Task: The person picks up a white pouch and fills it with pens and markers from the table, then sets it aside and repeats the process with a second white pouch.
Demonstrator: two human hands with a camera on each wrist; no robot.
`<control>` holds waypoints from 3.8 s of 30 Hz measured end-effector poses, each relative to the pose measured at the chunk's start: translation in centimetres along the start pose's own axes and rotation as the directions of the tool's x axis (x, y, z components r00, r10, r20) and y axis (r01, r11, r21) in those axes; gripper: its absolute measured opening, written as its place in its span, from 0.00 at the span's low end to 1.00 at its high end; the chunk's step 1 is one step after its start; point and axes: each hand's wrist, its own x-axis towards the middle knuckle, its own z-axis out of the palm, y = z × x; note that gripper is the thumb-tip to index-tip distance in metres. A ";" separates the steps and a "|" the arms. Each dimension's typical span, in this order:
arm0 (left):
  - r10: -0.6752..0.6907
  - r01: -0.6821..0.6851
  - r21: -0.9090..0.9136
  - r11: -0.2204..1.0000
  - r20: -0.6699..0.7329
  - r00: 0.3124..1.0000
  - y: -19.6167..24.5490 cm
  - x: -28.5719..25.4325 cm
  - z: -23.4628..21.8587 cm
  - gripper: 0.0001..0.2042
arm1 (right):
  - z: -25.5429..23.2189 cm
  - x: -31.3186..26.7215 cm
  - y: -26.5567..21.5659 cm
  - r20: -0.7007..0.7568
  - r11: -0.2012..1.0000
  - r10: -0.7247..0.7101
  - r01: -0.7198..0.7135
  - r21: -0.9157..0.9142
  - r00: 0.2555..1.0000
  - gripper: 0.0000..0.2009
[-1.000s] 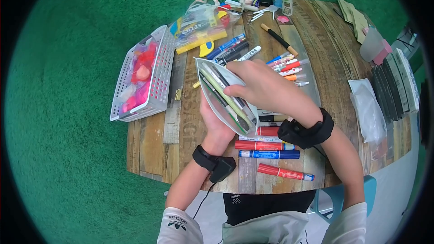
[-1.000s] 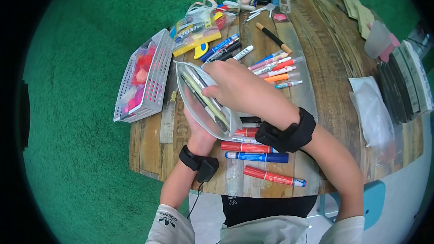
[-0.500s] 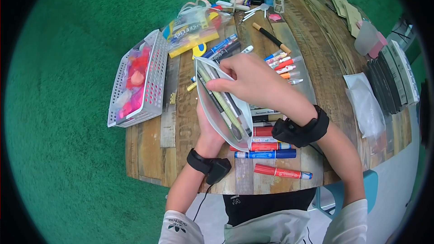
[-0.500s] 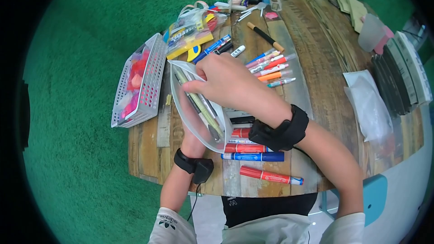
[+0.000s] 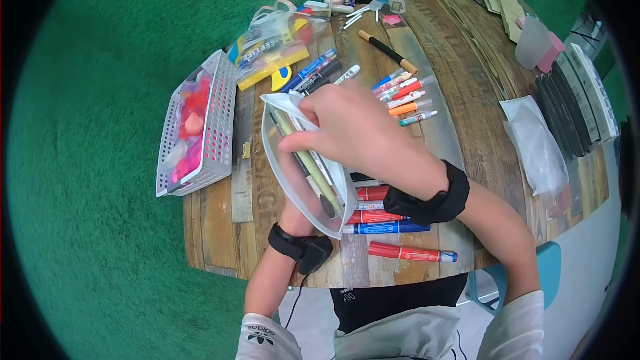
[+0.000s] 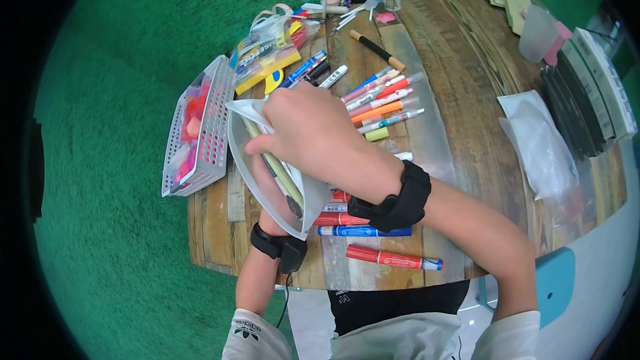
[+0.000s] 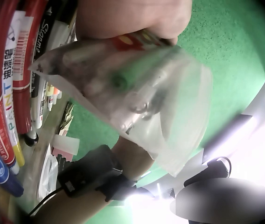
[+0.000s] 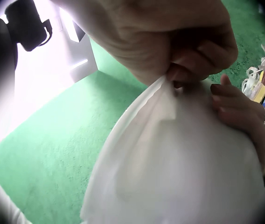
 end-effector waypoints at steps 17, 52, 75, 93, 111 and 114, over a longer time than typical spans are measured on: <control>0.038 -0.032 -0.133 0.991 0.040 0.999 -0.1 1.0 -0.6 0.28 | -0.6 0.8 0.8 0.117 0.990 0.063 -0.077 0.116 0.991 0.17; 0.068 -0.053 -0.216 0.975 0.063 0.996 0.1 1.2 -1.1 0.26 | -0.7 0.7 1.3 -0.126 0.997 -0.071 0.066 -0.044 0.989 0.11; 0.177 -0.125 -0.366 0.922 0.111 0.978 0.5 1.9 -1.3 0.25 | -1.8 1.0 2.3 0.152 0.948 -0.249 0.273 -0.165 0.957 0.07; 0.166 -0.118 -0.373 0.920 0.098 0.981 0.5 2.5 -2.1 0.23 | -2.6 0.9 0.6 -0.026 0.972 -0.232 0.233 0.015 0.972 0.07; 0.045 0.054 -0.600 0.798 0.149 0.988 0.2 4.0 -4.6 0.30 | -8.1 -0.3 8.6 0.217 0.713 0.296 -0.064 -0.698 0.930 0.07; 0.071 0.036 -0.597 0.802 0.154 0.985 -0.1 4.3 -4.7 0.29 | -8.6 -0.3 9.1 0.280 0.750 0.217 0.024 -0.661 0.935 0.07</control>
